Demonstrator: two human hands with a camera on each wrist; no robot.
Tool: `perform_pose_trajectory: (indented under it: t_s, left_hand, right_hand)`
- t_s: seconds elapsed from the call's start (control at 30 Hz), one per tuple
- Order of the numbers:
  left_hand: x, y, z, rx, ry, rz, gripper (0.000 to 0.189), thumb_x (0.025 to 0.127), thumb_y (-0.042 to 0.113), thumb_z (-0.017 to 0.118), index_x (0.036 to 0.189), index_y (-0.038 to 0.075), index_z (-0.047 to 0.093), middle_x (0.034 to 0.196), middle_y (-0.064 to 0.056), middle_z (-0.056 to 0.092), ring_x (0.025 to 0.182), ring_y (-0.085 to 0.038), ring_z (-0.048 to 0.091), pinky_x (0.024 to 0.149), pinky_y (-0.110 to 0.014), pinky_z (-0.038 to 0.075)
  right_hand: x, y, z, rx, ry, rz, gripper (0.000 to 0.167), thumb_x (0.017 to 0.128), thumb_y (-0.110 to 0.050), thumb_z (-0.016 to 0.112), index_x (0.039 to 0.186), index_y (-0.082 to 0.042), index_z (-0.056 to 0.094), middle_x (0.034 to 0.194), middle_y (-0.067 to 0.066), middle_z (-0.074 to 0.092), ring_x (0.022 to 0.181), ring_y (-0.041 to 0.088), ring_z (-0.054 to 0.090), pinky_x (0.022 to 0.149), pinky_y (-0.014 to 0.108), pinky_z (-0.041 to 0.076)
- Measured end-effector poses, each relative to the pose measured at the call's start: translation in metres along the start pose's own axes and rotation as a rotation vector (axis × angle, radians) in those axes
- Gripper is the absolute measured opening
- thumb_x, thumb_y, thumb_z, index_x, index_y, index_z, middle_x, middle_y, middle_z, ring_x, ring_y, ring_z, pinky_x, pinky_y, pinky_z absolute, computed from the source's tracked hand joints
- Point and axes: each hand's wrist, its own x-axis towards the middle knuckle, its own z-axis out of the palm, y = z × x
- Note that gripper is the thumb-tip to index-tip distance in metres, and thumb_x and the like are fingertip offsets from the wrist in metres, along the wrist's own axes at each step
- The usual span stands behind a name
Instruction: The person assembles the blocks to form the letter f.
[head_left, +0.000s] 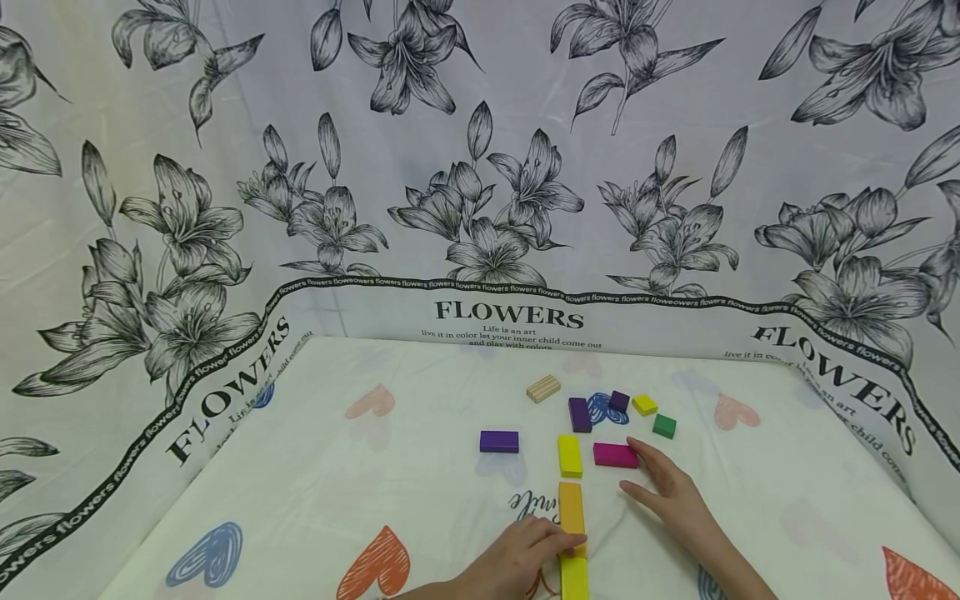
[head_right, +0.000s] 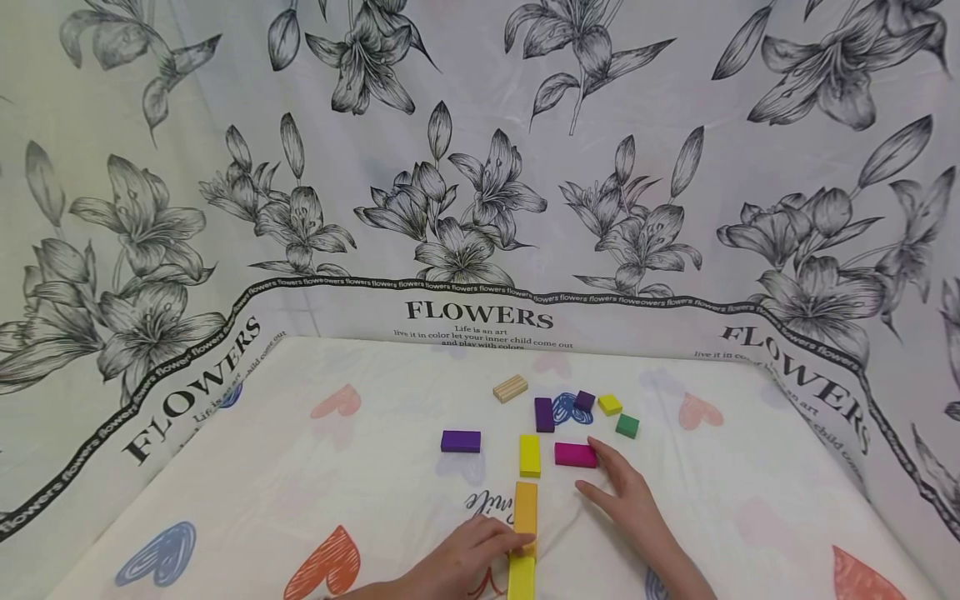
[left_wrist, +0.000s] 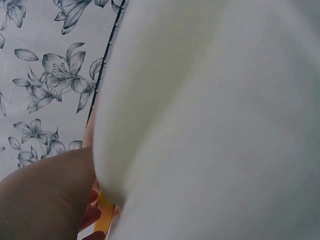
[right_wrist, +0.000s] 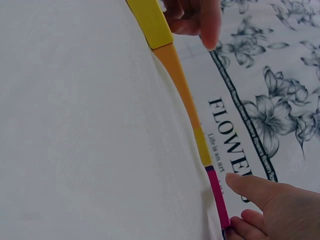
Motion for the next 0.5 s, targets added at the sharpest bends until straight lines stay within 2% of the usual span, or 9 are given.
perform_pose_trajectory:
  t_s: [0.2, 0.37, 0.5]
  left_hand:
    - [0.0007, -0.0002, -0.0009, 0.003, 0.002, -0.022, 0.069, 0.09, 0.059, 0.056, 0.147, 0.025, 0.039, 0.123, 0.015, 0.056, 0.102, 0.003, 0.046, 0.095, -0.007, 0.043]
    - [0.0005, 0.0009, -0.0015, 0.048, 0.037, -0.035, 0.072, 0.087, 0.06, 0.062, 0.146, 0.023, 0.042, 0.112, 0.013, 0.057, 0.093, 0.004, 0.044, 0.085, -0.003, 0.039]
    - [0.0009, 0.0016, -0.0018, 0.058, 0.034, -0.059, 0.073, 0.085, 0.063, 0.06, 0.145, 0.025, 0.043, 0.104, 0.016, 0.056, 0.09, 0.006, 0.043, 0.082, -0.003, 0.038]
  right_hand:
    - [0.0001, 0.0002, -0.0003, -0.005, 0.0, -0.003, 0.077, 0.089, -0.036, 0.07, 0.152, -0.017, 0.032, 0.158, 0.013, 0.034, 0.149, 0.033, 0.026, 0.112, 0.04, 0.03]
    - [0.0, 0.0004, -0.0005, -0.009, 0.006, -0.021, 0.076, 0.089, -0.035, 0.07, 0.152, -0.016, 0.032, 0.158, 0.013, 0.035, 0.148, 0.033, 0.027, 0.112, 0.039, 0.029]
    - [-0.0003, 0.0001, -0.0005, -0.014, 0.007, -0.023, 0.076, 0.089, -0.035, 0.07, 0.152, -0.016, 0.033, 0.157, 0.013, 0.035, 0.148, 0.033, 0.028, 0.112, 0.04, 0.03]
